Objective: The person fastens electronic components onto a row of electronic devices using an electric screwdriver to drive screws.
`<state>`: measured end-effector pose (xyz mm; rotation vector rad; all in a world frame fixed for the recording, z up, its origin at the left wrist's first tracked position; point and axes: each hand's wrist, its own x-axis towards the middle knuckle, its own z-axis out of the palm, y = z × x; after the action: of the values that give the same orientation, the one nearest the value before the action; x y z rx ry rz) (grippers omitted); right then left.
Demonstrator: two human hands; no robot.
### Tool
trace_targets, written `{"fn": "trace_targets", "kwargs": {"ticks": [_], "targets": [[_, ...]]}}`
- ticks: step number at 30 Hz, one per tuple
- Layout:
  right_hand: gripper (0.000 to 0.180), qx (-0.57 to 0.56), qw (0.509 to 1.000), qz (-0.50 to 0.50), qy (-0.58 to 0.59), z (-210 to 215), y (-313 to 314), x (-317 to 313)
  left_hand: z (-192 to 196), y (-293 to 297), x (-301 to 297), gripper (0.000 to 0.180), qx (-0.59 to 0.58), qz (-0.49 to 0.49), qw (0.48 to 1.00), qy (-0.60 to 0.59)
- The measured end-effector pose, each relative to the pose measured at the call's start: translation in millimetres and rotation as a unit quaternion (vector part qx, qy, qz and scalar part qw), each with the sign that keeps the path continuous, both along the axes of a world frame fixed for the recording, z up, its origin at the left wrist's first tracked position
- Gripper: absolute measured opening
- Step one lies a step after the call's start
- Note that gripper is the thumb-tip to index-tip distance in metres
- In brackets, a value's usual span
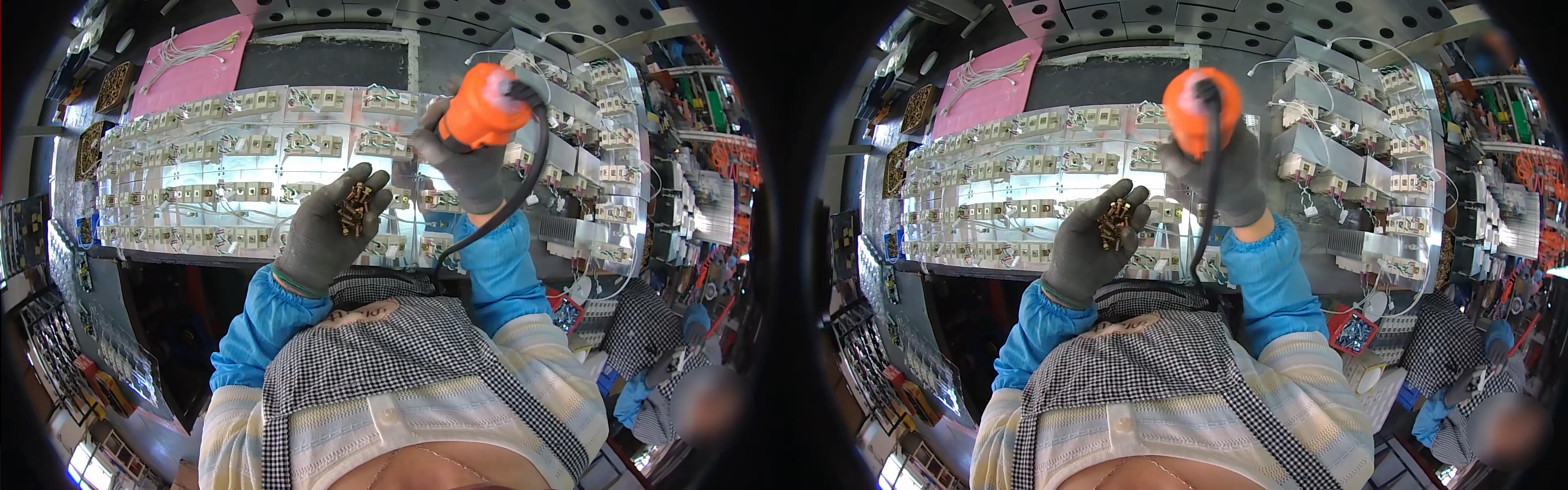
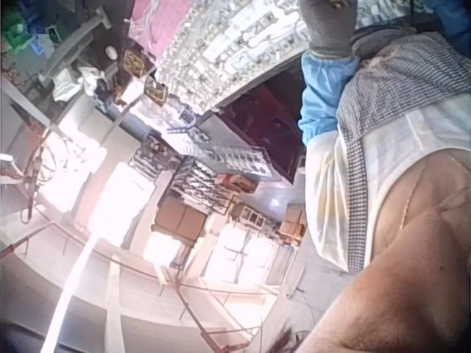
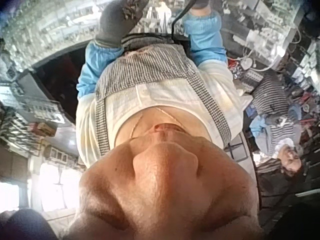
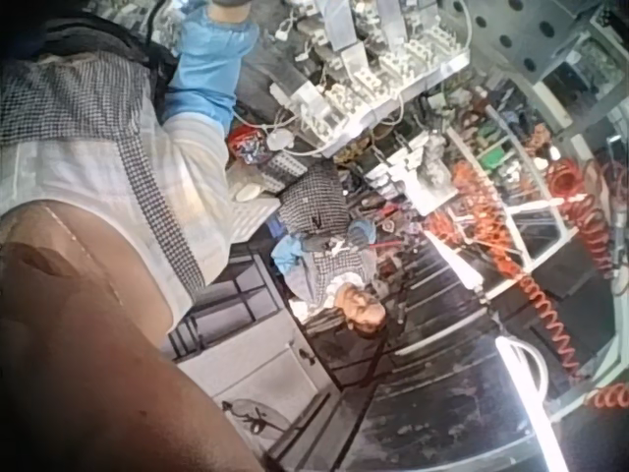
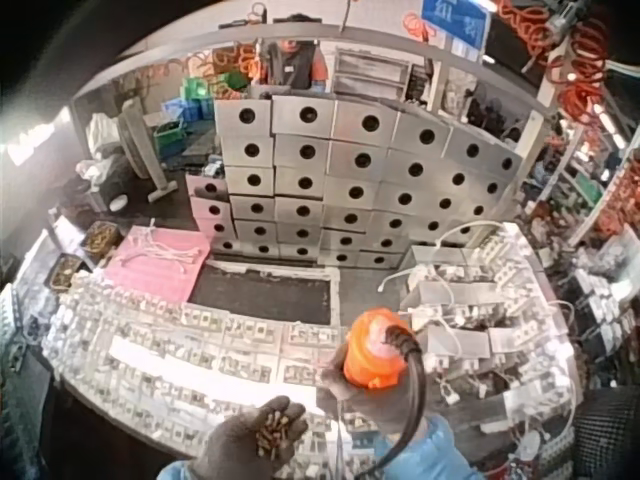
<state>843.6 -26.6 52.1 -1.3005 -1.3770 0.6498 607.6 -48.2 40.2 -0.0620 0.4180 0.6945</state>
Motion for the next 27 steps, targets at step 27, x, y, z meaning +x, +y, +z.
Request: {"fn": "trace_targets", "kwargs": {"ticks": [27], "targets": [[0.042, -0.027, 0.964, 0.150, 0.218, 20, 10, 34, 7, -9, 5, 0.037, 0.000, 0.000, 0.997, 0.083]]}}
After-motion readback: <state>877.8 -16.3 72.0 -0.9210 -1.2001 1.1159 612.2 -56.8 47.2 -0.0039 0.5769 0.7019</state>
